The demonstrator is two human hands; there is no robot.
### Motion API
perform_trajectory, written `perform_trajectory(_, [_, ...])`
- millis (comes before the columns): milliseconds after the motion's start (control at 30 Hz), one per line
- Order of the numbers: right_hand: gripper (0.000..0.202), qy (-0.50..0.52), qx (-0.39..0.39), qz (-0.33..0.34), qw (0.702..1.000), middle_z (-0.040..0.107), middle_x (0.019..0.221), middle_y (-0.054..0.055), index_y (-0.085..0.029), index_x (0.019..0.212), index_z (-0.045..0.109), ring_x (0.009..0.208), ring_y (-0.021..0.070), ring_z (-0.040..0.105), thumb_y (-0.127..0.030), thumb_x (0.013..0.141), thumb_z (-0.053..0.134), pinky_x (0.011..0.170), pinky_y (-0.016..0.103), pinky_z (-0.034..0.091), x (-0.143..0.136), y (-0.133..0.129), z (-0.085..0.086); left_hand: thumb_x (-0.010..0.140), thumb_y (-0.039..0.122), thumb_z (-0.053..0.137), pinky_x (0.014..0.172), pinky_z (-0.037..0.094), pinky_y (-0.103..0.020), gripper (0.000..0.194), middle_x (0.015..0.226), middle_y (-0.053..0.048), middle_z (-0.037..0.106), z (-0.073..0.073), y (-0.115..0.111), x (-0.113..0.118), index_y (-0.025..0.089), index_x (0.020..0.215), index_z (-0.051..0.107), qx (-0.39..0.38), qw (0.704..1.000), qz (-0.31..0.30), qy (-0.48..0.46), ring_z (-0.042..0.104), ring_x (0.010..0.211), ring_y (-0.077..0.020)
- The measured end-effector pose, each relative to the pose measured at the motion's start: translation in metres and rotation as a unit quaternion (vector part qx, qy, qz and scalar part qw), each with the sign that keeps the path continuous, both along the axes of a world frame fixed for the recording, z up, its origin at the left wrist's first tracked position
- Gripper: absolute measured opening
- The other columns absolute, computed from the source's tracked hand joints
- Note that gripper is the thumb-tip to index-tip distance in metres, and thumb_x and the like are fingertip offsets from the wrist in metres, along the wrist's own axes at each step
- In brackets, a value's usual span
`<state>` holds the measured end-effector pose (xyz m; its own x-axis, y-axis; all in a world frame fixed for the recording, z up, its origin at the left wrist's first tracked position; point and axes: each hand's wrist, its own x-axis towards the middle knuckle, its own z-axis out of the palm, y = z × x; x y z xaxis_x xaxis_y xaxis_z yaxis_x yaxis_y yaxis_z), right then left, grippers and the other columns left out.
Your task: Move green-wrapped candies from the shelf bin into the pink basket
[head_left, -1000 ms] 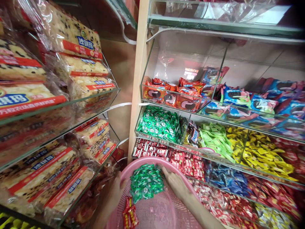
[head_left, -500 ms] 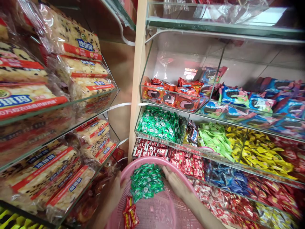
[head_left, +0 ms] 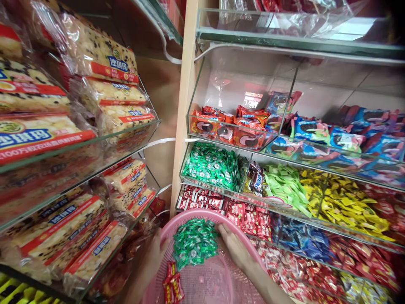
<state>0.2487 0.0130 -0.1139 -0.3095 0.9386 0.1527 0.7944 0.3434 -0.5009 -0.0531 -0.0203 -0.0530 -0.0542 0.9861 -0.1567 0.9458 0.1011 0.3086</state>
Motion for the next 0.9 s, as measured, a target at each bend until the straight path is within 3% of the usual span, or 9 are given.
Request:
perform_trajectory(100, [0.04,0.028,-0.015,0.018,0.999,0.062,0.122,0.007,-0.026,0.127,0.051,0.107,0.0238,0.061,-0.024,0.089,0.042,0.092,0.037,0.049,0.001,0.001,-0.005,0.094,0.038,0.035,0.082,0.047,-0.028,0.041,0.111,-0.013,0.071,0.001,0.0,0.0,0.013,0.118,0.057,-0.001,1.0,0.002,0.0,0.068,0.101,-0.0214])
perform_trajectory(233, [0.046,0.051,-0.028,0.031,0.998,0.06,0.122,0.011,-0.022,0.129,0.049,0.106,0.0243,0.061,-0.017,0.084,0.042,0.092,0.038,0.049,-0.001,0.001,-0.006,0.094,0.037,0.035,0.083,0.047,-0.029,0.044,0.116,-0.014,0.069,-0.004,0.002,-0.001,0.012,0.123,0.056,-0.001,1.0,0.006,-0.006,0.066,0.104,-0.022])
perform_trajectory(367, [0.041,0.074,-0.018,0.032,0.997,0.061,0.114,0.01,-0.021,0.123,0.051,0.104,0.0223,0.061,-0.017,0.083,0.042,0.091,0.035,0.049,-0.005,-0.002,0.001,0.093,0.037,0.036,0.087,0.047,-0.03,0.051,0.122,-0.016,0.066,-0.008,0.003,-0.003,0.008,0.132,0.05,-0.003,1.0,0.007,-0.002,0.063,0.112,-0.0233])
perform_trajectory(567, [0.048,0.067,-0.039,0.041,0.996,0.06,0.119,0.013,-0.018,0.131,0.045,0.11,0.0222,0.059,-0.014,0.083,0.038,0.094,0.037,0.049,-0.013,-0.003,0.009,0.093,0.037,0.035,0.083,0.047,-0.029,0.048,0.115,-0.015,0.069,-0.002,0.003,-0.003,0.01,0.128,0.053,-0.001,1.0,0.004,-0.003,0.066,0.106,-0.0232])
perform_trajectory(667, [0.053,0.052,-0.045,0.026,0.997,0.055,0.129,0.016,-0.016,0.136,0.041,0.117,0.0247,0.056,-0.015,0.083,0.038,0.098,0.04,0.047,-0.014,-0.003,0.007,0.093,0.037,0.035,0.084,0.047,-0.03,0.047,0.113,-0.015,0.07,0.002,0.002,-0.002,0.012,0.126,0.056,-0.004,1.0,0.005,-0.01,0.066,0.106,-0.0231])
perform_trajectory(900, [0.053,-0.025,-0.058,-0.04,0.997,0.053,0.134,0.014,-0.022,0.137,0.047,0.113,0.0291,0.06,-0.019,0.084,0.042,0.092,0.042,0.05,-0.008,-0.005,-0.006,0.093,0.036,0.033,0.088,0.046,-0.03,0.05,0.115,-0.016,0.069,0.003,0.003,-0.002,0.009,0.132,0.05,-0.03,1.0,0.006,-0.004,0.064,0.11,-0.0231])
